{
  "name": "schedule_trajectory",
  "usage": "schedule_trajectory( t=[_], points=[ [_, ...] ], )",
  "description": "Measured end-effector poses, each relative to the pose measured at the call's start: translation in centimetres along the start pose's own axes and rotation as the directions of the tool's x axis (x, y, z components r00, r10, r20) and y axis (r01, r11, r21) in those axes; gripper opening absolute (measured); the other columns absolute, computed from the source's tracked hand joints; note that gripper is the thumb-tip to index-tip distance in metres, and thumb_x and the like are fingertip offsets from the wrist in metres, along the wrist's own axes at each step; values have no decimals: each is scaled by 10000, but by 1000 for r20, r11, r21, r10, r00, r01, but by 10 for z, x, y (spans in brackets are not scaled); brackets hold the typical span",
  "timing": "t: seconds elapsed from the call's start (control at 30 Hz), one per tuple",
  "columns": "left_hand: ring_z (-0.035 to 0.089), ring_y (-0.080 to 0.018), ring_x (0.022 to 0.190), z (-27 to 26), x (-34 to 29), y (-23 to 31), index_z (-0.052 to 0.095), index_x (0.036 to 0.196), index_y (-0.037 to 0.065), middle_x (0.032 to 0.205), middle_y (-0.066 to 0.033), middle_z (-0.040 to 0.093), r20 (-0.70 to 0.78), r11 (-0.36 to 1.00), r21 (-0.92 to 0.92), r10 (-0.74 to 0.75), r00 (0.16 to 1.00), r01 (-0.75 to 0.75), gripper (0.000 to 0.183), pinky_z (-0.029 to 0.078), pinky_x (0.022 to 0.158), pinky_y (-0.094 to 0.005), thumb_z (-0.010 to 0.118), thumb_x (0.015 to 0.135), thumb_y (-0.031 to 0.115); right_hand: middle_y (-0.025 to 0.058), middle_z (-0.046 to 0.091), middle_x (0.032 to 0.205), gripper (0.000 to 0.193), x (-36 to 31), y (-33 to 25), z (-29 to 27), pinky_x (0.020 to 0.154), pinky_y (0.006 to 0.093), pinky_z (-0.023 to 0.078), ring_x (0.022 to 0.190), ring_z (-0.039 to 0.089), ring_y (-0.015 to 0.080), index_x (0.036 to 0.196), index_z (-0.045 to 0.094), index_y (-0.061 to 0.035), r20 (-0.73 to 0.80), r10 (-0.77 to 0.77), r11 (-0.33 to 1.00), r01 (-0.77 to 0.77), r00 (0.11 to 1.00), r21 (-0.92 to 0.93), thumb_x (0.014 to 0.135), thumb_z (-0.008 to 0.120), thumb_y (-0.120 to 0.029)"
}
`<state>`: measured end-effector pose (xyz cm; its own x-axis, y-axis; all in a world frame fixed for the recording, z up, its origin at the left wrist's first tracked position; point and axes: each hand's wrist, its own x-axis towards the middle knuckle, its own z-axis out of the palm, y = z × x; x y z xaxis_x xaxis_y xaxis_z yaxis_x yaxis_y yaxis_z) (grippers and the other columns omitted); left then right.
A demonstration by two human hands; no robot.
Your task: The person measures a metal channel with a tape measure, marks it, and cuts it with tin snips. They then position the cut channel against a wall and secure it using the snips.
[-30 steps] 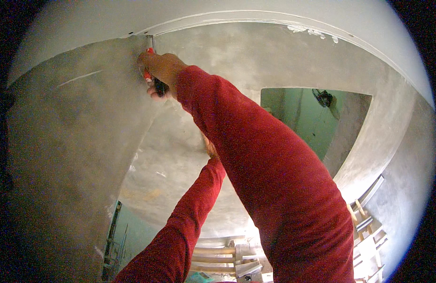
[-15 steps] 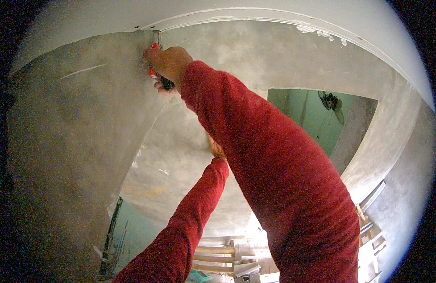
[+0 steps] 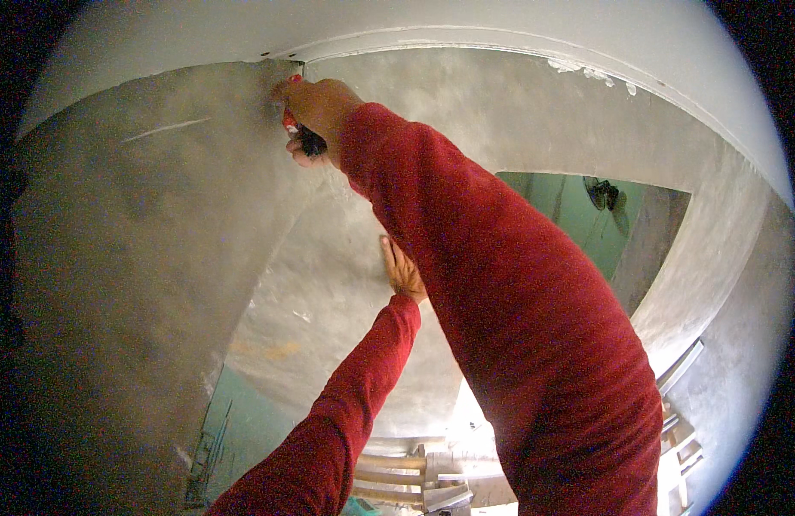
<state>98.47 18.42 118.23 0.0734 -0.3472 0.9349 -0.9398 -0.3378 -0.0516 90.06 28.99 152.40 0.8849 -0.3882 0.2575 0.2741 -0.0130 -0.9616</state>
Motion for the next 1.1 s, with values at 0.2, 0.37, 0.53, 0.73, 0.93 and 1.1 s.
schedule_trajectory(
  t=[0.2, 0.37, 0.53, 0.73, 0.93, 1.1],
  points=[
    [189, -395, 1476, -13, 3, 6, 354, 1506, 134, 1553, -226, 299, 338, 959, 280, -68, 939, -31, 820, 66, 1187, -585, 480, 877, 645, 49, 511, 723, 341, 4, -2, -3, 554, 329, 509, 610, 533, 166, 882, 504, -49, 20, 36, 998, -37, 999, 43, 936, 608, -369],
    [177, -396, 1478, -9, 6, 6, 358, 1504, 135, 1563, -226, 275, 160, 997, 66, -45, 986, 35, 826, 60, 1186, -587, 496, 870, 647, 64, 530, 753, 381, -11, 1, -3, 611, 358, 533, 641, 574, 187, 893, 513, -44, -49, 27, 960, -40, 998, -276, 916, 624, -408],
    [172, -399, 1476, -5, 3, 0, 362, 1498, 136, 1568, -228, 258, 53, 999, -36, -25, 998, 27, 819, 57, 1182, -592, 495, 872, 647, 75, 560, 811, 412, -23, 20, -22, 641, 370, 534, 677, 594, 204, 978, 531, -34, -2, 39, 989, -39, 999, -143, 901, 644, -422],
    [269, -401, 1415, 5, -6, 1, 431, 1436, 121, 1521, -217, 315, 35, 1000, -13, -22, 999, 23, 793, 124, 1158, -601, 534, 846, 641, 106, 621, 900, 413, -40, 76, -79, 717, 373, 555, 757, 643, 216, 1070, 552, -4, 183, 8, 1000, -3, 983, -31, 921, 621, -383],
    [455, -450, 1127, 30, -14, -9, 485, 1346, 53, 1378, -250, 440, 254, 981, -139, -99, 962, 137, 794, 373, 863, -545, 640, 763, 571, 153, 655, 952, 396, -53, 166, -118, 748, 405, 580, 846, 680, 273, 1096, 580, 32, 300, -17, 991, -24, 954, 133, 912, 628, -315],
    [441, -444, 1163, 29, -26, -8, 470, 1364, 53, 1393, -247, 427, 393, 943, -232, -133, 910, 238, 800, 357, 894, -553, 637, 771, 563, 144, 650, 886, 445, -39, 185, -130, 654, 372, 579, 713, 679, 252, 984, 604, 29, 275, 16, 999, -25, 961, 30, 865, 673, -395]
  ],
)
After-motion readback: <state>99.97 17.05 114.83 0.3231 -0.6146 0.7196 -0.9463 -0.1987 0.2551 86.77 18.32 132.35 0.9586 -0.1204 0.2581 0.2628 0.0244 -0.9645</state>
